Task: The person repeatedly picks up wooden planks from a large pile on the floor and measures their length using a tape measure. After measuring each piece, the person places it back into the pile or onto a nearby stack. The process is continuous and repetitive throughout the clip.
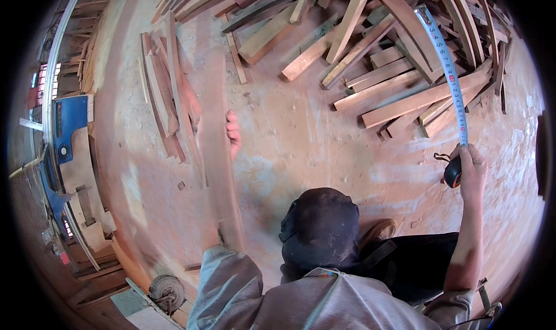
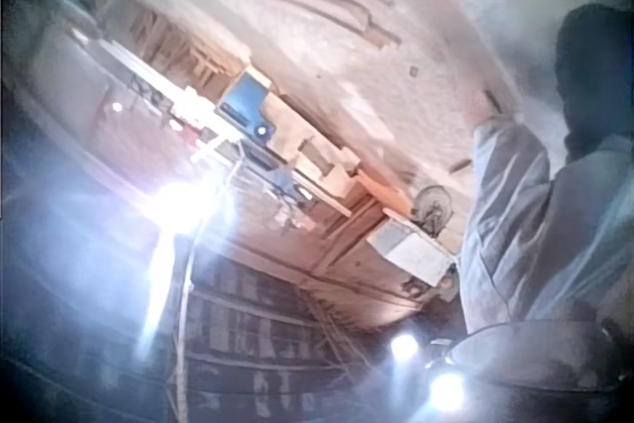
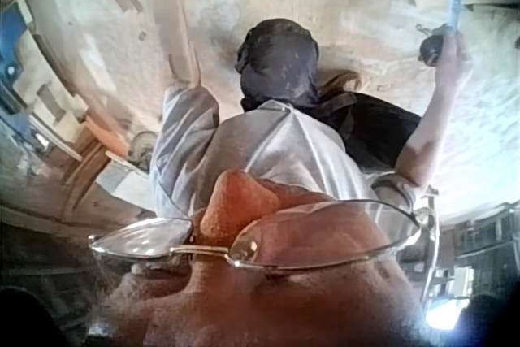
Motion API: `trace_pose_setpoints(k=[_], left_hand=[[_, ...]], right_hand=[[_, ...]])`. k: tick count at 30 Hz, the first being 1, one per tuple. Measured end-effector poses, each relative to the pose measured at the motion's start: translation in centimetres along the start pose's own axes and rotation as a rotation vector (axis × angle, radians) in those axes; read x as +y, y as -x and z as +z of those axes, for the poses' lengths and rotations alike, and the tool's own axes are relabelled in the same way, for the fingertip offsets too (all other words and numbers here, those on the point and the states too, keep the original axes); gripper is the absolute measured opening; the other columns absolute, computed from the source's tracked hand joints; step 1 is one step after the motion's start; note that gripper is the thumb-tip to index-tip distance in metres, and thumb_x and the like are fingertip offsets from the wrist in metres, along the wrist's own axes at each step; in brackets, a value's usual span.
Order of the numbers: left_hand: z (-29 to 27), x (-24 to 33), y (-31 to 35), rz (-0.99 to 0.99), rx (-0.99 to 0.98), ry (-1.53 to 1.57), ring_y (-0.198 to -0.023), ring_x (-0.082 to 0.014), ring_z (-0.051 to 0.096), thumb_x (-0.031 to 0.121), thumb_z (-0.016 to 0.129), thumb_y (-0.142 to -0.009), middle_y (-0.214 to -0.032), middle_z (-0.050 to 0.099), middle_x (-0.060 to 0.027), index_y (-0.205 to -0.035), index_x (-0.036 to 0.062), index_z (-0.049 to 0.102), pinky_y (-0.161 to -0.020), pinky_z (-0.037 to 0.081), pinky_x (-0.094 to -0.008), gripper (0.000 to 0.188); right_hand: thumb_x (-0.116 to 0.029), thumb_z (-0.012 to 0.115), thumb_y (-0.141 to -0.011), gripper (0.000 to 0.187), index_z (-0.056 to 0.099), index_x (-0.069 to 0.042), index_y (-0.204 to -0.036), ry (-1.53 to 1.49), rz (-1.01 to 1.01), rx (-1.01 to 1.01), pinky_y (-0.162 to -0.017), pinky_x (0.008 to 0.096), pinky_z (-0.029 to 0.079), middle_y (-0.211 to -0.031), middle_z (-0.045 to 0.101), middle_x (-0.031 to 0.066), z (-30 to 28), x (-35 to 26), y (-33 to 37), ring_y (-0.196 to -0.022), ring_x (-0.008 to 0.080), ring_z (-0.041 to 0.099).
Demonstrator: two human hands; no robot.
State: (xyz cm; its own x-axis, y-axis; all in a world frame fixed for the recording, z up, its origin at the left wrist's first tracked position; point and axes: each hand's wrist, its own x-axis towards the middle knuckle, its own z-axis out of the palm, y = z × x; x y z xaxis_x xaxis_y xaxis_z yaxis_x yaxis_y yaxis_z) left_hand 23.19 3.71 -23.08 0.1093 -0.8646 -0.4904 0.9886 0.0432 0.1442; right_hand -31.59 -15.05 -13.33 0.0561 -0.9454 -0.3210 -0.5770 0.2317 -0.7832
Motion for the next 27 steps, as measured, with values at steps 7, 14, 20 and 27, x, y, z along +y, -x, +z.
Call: trace_pose_setpoints(k=[7,14,20,27], left_hand=[[0.0,0.9,0.1,0.375,0.353,-1.008,-0.099,-0.019,0.064,0.027,0.06,-0.091,-0.11,0.066,-0.0114,-0.116,0.0001,0.061,-0.083,0.052,-0.0348,0.037],[2.2,-1.8,1.2,0.096,0.659,-0.992,-0.099,-0.0189,0.063,0.029,0.061,-0.088,-0.11,0.067,-0.0084,-0.113,0.0047,0.065,-0.086,0.05,-0.0364,0.035],[-0.6,-2.1,2.1,0.12,0.752,-1.127,-0.101,-0.0204,0.061,0.031,0.067,-0.082,-0.111,0.065,-0.0081,-0.117,0.0037,0.062,-0.087,0.048,-0.0357,0.045],[-4.4,-2.5,2.1,0.153,0.748,-1.239,-0.103,-0.0201,0.058,0.029,0.069,-0.079,-0.112,0.063,-0.0106,-0.122,-0.0004,0.057,-0.089,0.046,-0.0354,0.054]], right_hand=[[-0.012,0.053,-0.097,0.026,0.064,-0.001,-0.076,-0.031,-0.024,-0.015,-0.061,0.0225,0.038,-0.071,0.059,0.0004,0.2,0.1,-0.2,-0.065,0.0043,0.048],[-0.011,0.054,-0.097,0.025,0.065,-0.001,-0.077,-0.018,-0.072,-0.021,-0.061,0.0216,0.039,-0.071,0.06,0.0005,0.5,0.4,-0.2,-0.064,0.0044,0.049],[-0.011,0.054,-0.096,0.023,0.065,-0.001,-0.078,-0.009,-0.033,-0.076,-0.06,0.0224,0.039,-0.07,0.06,0.0005,1.7,0.0,-0.3,-0.062,0.0047,0.049],[-0.01,0.055,-0.095,0.023,0.065,0.0,-0.078,0.08,-0.028,-0.125,-0.06,0.0236,0.04,-0.067,0.058,0.0005,2.7,-0.1,-0.3,-0.062,0.0053,0.05]])
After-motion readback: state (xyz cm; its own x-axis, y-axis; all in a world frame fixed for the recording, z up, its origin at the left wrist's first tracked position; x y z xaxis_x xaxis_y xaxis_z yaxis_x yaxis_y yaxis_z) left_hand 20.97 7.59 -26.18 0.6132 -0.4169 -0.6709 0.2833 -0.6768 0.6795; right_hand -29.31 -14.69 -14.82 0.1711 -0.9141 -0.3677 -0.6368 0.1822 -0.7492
